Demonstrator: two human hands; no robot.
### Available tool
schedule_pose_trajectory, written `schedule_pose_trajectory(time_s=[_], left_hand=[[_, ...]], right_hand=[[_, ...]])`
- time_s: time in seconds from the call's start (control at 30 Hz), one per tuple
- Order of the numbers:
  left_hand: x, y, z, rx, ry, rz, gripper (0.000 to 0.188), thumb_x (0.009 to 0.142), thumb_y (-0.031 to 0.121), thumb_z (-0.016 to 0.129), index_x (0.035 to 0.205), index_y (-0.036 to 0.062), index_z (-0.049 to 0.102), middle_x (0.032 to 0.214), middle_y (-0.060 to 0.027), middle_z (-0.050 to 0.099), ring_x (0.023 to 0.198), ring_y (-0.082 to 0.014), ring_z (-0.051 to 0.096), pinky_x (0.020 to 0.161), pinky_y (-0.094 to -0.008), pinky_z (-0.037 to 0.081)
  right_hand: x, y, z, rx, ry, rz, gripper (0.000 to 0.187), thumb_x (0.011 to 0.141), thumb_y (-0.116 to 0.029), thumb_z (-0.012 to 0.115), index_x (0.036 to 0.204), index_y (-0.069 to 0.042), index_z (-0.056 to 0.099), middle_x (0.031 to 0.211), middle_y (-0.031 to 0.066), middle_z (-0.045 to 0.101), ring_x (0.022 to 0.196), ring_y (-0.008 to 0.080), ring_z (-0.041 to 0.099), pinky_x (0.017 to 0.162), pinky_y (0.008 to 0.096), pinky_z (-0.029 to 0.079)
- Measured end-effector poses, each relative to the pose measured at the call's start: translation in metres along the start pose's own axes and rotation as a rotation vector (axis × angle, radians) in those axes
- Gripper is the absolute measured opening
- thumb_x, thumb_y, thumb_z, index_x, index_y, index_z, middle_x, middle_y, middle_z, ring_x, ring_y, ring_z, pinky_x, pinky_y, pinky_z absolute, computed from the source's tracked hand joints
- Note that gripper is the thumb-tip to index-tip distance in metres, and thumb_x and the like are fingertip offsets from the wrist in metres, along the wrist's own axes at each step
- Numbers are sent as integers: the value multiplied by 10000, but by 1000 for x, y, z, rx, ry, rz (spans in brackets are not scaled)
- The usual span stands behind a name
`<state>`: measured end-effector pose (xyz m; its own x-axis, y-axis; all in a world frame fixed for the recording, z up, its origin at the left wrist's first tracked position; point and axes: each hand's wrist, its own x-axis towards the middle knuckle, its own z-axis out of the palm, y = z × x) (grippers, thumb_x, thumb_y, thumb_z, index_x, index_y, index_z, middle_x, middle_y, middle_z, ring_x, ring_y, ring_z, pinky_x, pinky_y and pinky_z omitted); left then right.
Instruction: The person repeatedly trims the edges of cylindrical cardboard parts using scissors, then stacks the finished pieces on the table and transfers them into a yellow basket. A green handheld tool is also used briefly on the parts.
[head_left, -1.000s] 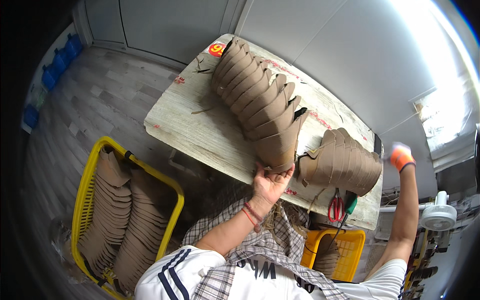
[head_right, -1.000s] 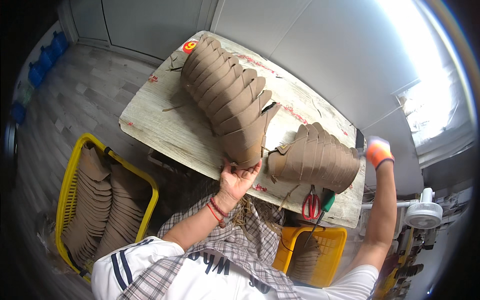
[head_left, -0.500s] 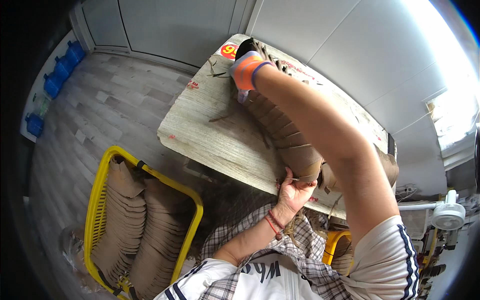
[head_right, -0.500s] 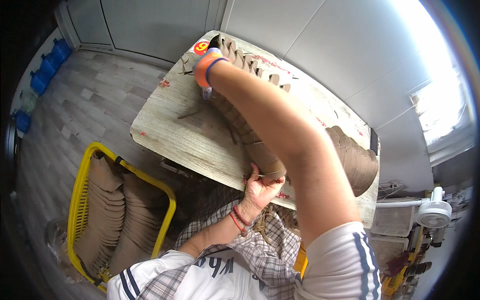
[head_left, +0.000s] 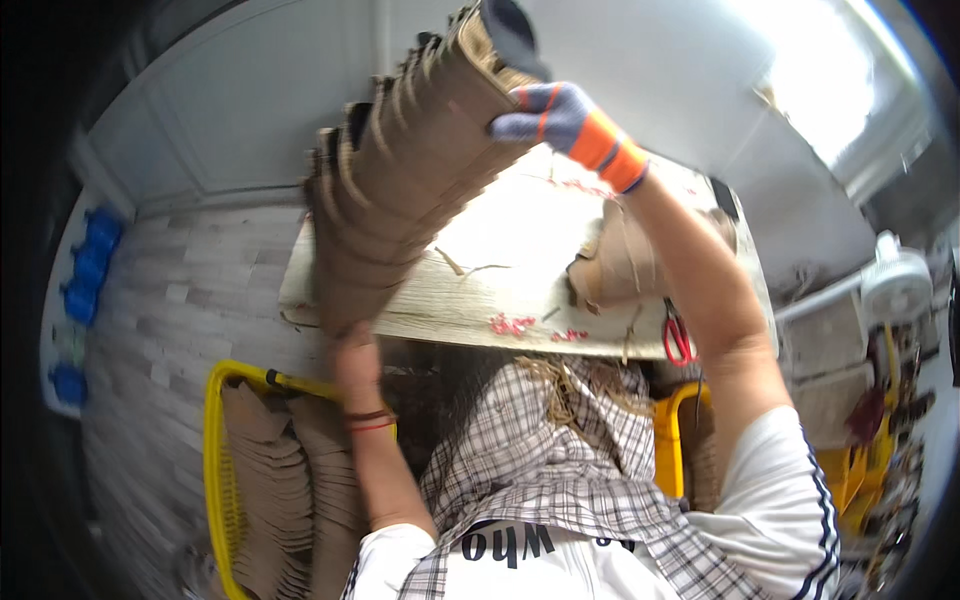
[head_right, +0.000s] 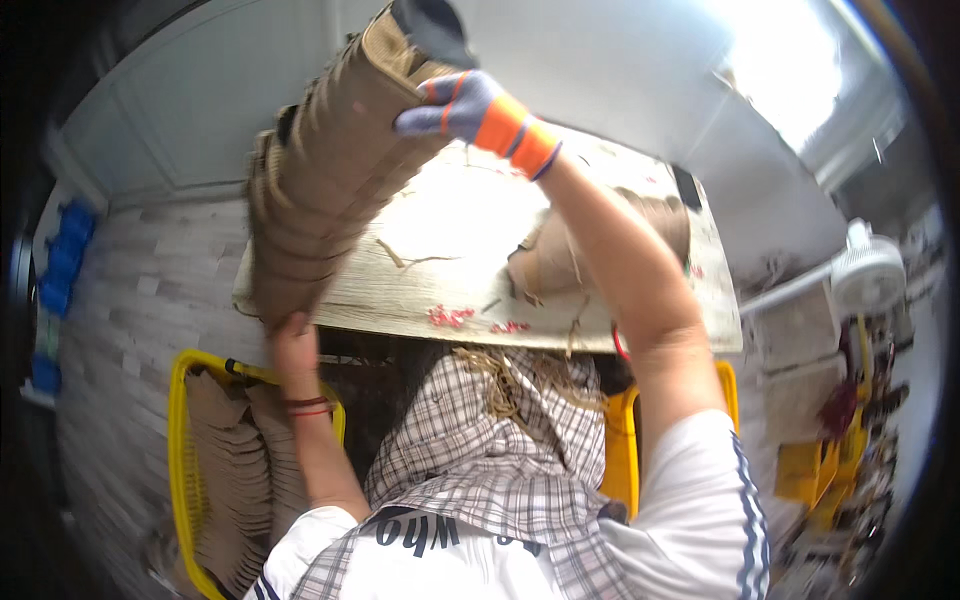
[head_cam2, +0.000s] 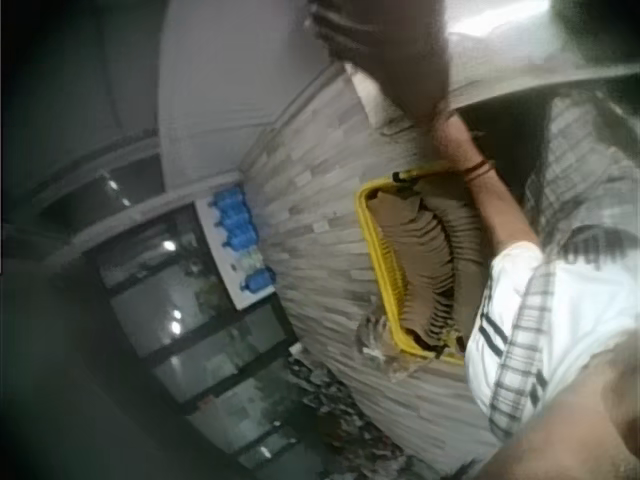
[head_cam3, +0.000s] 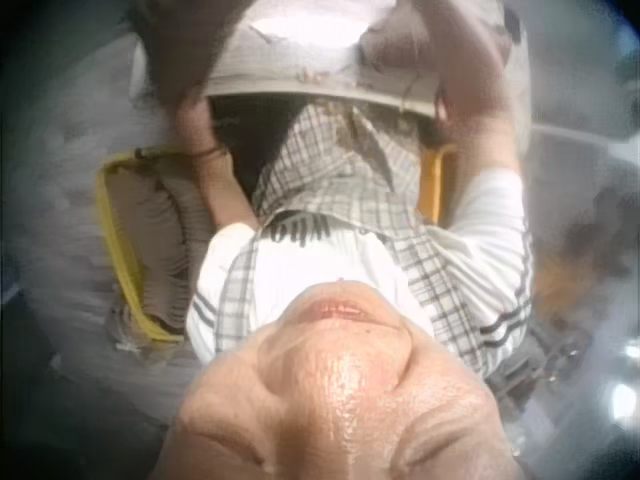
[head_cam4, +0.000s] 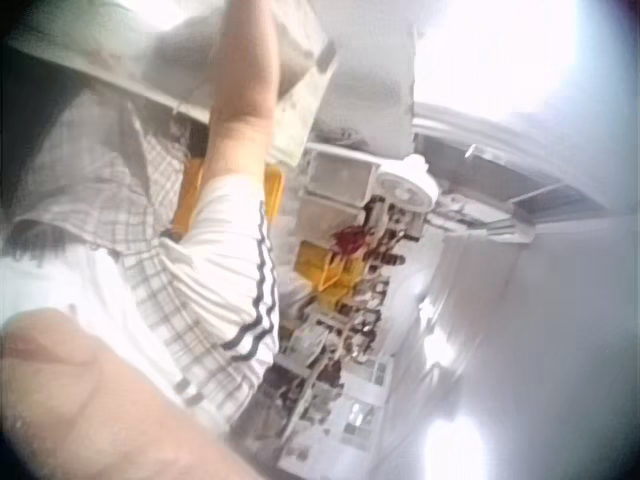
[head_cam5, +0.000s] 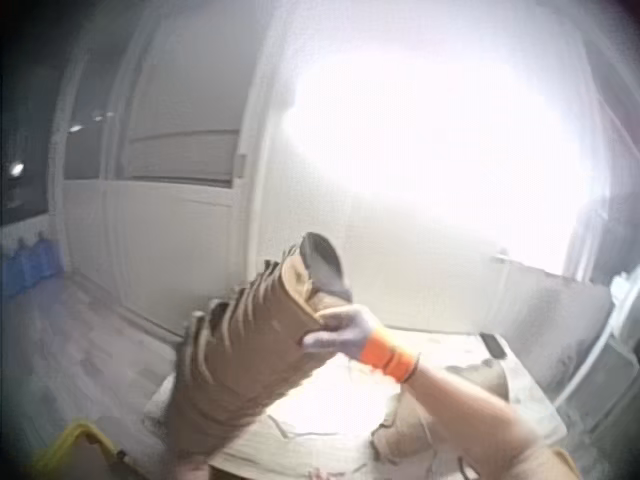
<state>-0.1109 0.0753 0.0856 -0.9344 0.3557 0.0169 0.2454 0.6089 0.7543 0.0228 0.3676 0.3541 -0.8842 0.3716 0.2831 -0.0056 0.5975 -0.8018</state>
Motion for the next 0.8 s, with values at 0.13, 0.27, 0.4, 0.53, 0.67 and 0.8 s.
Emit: schedule_pose_trajectory(time_s=[0.13, 0.27, 0.4, 0.53, 0.67, 0.8], left_hand=[[15, -23, -82, -1237, -339, 246, 362, 745, -78, 663, 1101, -11, 664, 1031, -83, 690, 918, -194, 637, 808, -305, 479], [34, -53, -72, -704, -580, 238, 301, 722, -63, 690, 1007, 36, 686, 842, -8, 683, 700, -99, 587, 600, -252, 431], [68, -55, -72, -876, -777, 105, 484, 717, -107, 630, 1184, 18, 635, 1135, -81, 667, 1023, -221, 625, 897, -368, 500], [68, -50, -79, -927, -669, -20, 424, 682, -24, 684, 1100, 40, 652, 993, -32, 687, 830, -158, 633, 651, -258, 474], [86, -49, -77, -1024, -713, -71, 591, 723, 263, 815, 1210, 12, 595, 1170, -78, 636, 1067, -244, 592, 896, -367, 470], [107, -73, -71, -1026, -629, -185, 768, 707, 450, 817, 1260, -13, 553, 1257, -117, 596, 1169, -281, 540, 963, -414, 437]], right_hand=[[-87, 102, 40, 450, -24, 88, 287, 806, -202, 782, 1010, -29, 677, 889, -44, 637, 812, 42, 542, 714, 234, 465], [-162, 185, 109, 798, 263, 411, 269, 855, -111, 716, 1101, -19, 655, 1007, 40, 684, 932, 109, 612, 835, 269, 486], [-168, 168, 114, 578, 420, 413, 361, 868, -149, 713, 1176, 18, 624, 1093, 87, 677, 989, 137, 612, 871, 284, 478], [-205, 108, 99, 232, 440, 456, 379, 872, -176, 706, 1214, -34, 625, 1131, 99, 675, 1012, 180, 627, 899, 310, 483], [-269, 117, 36, -383, 1178, -6, 433, 717, -51, 790, 1119, -32, 632, 1058, 112, 617, 940, 253, 592, 817, 341, 494], [-283, 144, 0, -875, 1027, 294, 742, 604, -429, 873, 1170, -42, 588, 1115, 154, 586, 1057, 331, 540, 929, 416, 442]])
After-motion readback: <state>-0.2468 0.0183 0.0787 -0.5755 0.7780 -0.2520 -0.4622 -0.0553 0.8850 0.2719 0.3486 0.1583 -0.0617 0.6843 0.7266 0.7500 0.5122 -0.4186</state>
